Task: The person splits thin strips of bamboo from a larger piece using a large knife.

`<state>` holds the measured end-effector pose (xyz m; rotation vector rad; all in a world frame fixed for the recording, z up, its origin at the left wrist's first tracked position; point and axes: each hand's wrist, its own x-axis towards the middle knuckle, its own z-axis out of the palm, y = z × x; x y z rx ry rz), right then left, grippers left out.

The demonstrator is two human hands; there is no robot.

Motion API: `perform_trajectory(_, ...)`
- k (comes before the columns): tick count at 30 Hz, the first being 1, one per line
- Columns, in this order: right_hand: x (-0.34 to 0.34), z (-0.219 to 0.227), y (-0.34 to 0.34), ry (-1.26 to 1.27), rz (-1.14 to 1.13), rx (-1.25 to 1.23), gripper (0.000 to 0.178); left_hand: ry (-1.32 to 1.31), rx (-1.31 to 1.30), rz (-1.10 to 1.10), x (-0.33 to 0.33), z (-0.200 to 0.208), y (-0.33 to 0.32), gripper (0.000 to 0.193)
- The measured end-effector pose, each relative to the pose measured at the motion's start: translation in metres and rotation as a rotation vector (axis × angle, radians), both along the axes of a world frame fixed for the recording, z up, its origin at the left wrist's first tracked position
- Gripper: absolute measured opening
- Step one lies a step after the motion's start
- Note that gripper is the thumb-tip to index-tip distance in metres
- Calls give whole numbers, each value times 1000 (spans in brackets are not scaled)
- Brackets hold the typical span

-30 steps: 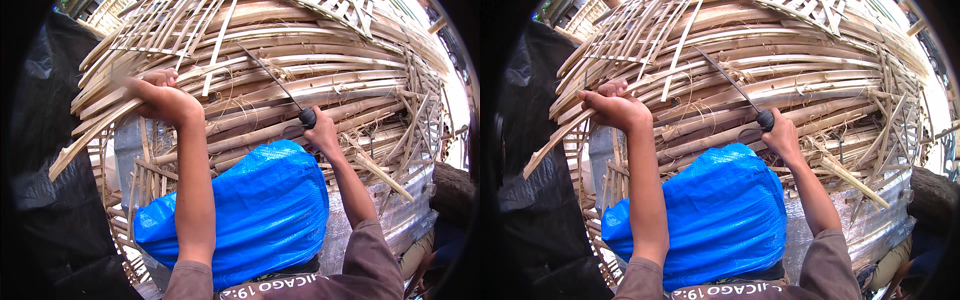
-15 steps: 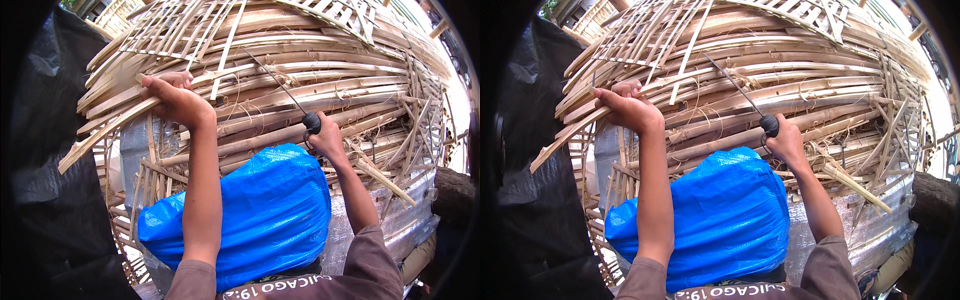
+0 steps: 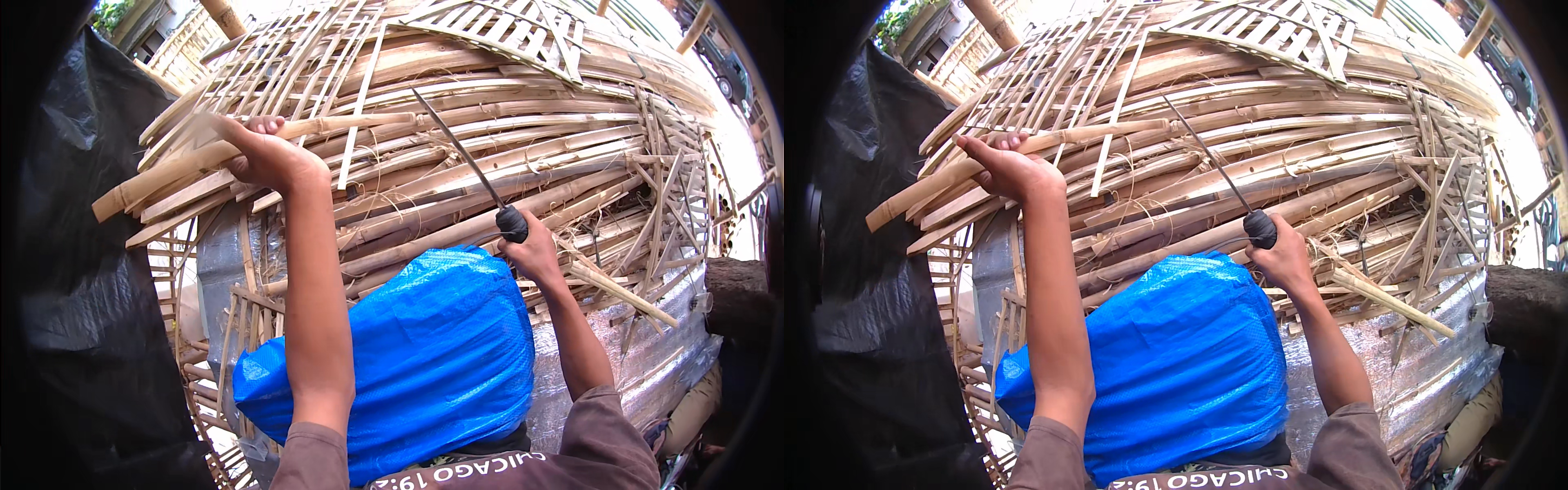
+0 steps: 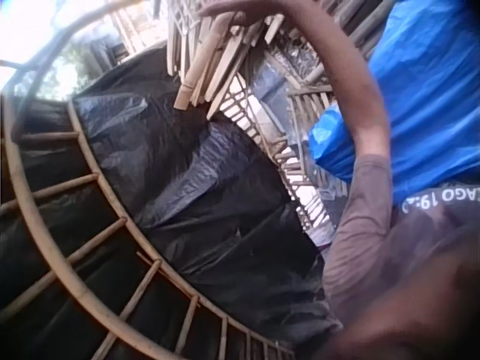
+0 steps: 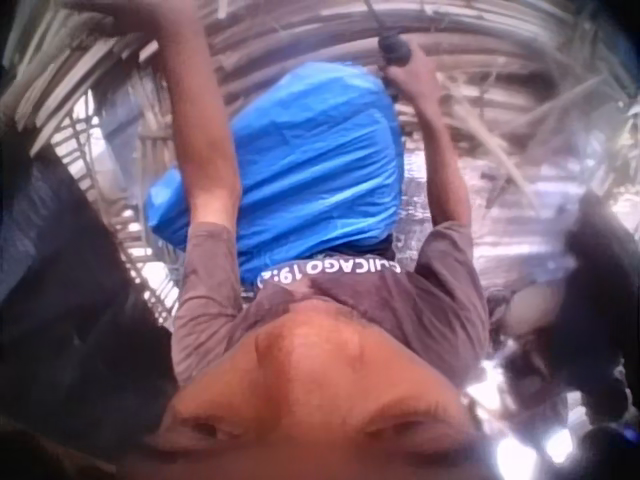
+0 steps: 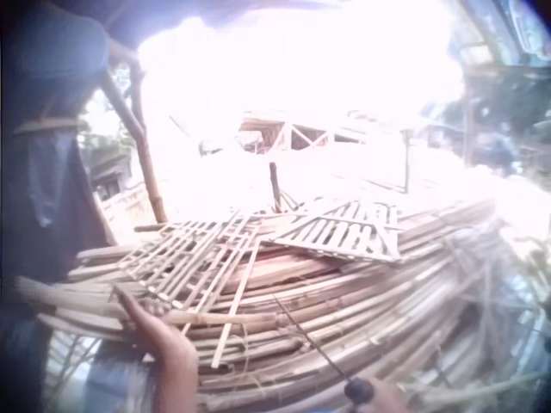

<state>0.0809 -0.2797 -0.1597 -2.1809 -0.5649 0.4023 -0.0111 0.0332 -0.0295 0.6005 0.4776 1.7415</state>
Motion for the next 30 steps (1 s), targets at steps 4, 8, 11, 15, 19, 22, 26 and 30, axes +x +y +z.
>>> perform_trajectory(4, -5, -6, 4, 51, 13, -24, 38, 50, 12, 27, 4, -13, -7, 42)
perform_trajectory(8, -3, -18, 3, 48, 5, 11, 37, 39, 89, 6, -1, -18, -11, 38)
perform_trajectory(11, -3, -15, 3, 66, -4, 41, 36, 70, 114, 15, -5, -11, -18, 36)
perform_trajectory(15, -4, -23, 1, 28, 0, 93, 37, 134, 123, 35, -6, -6, -27, 37)
perform_trajectory(19, -7, -16, 9, 16, 45, 66, 37, 202, 274, 154, -3, -22, -22, 35)
perform_trajectory(22, -7, -16, 13, 62, 80, -11, 40, 259, 393, 131, -2, -26, -26, 33)
perform_trajectory(26, -10, -12, 19, -11, 94, -15, 40, 350, 421, 180, -6, -39, -32, 31)
perform_trajectory(30, -13, -19, 19, -12, 165, 130, 39, 344, 408, 290, 3, -42, -40, 26)
